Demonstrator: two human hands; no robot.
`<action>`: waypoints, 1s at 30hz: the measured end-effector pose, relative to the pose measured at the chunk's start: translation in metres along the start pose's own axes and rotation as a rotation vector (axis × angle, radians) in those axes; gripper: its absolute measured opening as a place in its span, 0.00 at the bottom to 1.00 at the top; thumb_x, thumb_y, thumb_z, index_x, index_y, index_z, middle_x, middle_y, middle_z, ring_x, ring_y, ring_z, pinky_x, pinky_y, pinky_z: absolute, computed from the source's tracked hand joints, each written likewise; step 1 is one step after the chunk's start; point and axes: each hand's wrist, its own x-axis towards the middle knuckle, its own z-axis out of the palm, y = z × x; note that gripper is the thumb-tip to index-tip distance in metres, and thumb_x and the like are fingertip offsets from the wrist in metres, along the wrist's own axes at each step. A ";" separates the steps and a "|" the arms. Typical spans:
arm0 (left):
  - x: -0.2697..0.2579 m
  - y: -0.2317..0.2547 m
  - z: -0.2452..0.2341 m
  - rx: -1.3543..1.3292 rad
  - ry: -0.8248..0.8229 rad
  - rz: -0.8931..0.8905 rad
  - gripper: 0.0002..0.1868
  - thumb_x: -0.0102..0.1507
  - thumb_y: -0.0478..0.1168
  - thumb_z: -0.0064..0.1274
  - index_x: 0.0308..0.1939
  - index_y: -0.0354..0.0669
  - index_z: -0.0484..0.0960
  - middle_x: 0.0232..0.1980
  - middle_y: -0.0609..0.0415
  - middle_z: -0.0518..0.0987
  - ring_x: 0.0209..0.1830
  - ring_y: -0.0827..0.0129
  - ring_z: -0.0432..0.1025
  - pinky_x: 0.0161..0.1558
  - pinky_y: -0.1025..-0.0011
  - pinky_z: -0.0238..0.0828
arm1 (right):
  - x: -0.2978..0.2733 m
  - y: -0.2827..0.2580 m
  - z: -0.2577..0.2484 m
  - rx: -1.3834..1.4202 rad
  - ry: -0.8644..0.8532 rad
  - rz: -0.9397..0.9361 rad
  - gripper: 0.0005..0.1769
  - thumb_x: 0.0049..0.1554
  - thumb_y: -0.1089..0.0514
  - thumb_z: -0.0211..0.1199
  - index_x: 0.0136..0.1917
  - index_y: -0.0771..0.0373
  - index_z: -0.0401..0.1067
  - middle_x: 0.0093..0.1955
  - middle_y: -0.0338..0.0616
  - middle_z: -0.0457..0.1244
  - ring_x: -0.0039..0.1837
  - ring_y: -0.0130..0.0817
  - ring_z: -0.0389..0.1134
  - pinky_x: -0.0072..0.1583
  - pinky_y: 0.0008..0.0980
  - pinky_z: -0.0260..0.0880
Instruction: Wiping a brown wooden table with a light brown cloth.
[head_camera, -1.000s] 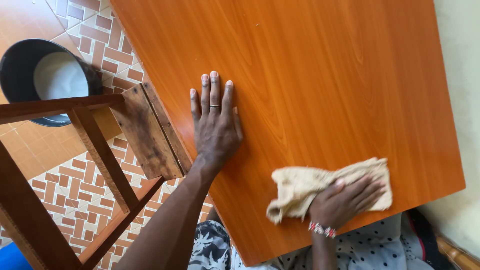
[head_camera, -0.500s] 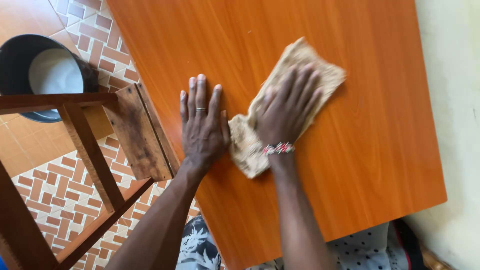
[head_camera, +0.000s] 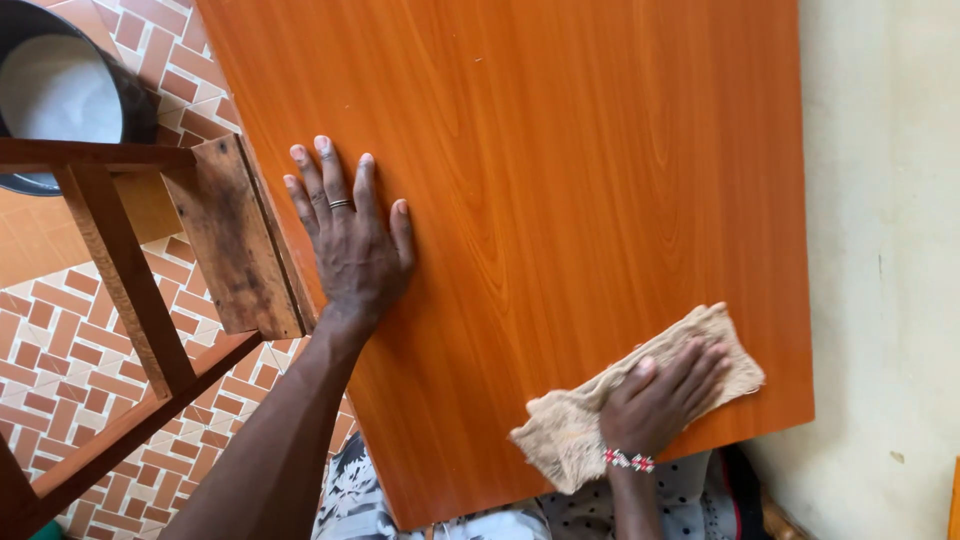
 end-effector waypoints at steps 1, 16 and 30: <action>0.002 -0.002 0.002 0.013 0.005 0.006 0.30 0.72 0.45 0.51 0.73 0.30 0.67 0.83 0.27 0.46 0.84 0.32 0.34 0.81 0.37 0.28 | 0.024 0.007 0.008 -0.010 0.030 0.031 0.36 0.72 0.46 0.37 0.84 0.74 0.46 0.87 0.66 0.37 0.88 0.61 0.34 0.83 0.62 0.31; 0.002 -0.008 0.003 -0.083 0.093 0.018 0.36 0.72 0.55 0.54 0.75 0.34 0.63 0.84 0.33 0.47 0.86 0.41 0.37 0.83 0.42 0.32 | 0.217 -0.217 0.071 -0.069 -0.203 -0.326 0.39 0.73 0.45 0.40 0.86 0.68 0.36 0.87 0.63 0.28 0.88 0.57 0.25 0.83 0.60 0.23; 0.016 -0.022 -0.010 -0.750 0.254 -0.352 0.45 0.73 0.69 0.32 0.80 0.36 0.59 0.87 0.37 0.50 0.88 0.48 0.46 0.84 0.51 0.44 | -0.075 -0.174 0.012 0.200 -0.332 -0.819 0.39 0.65 0.46 0.50 0.80 0.72 0.49 0.84 0.67 0.40 0.86 0.62 0.35 0.81 0.62 0.32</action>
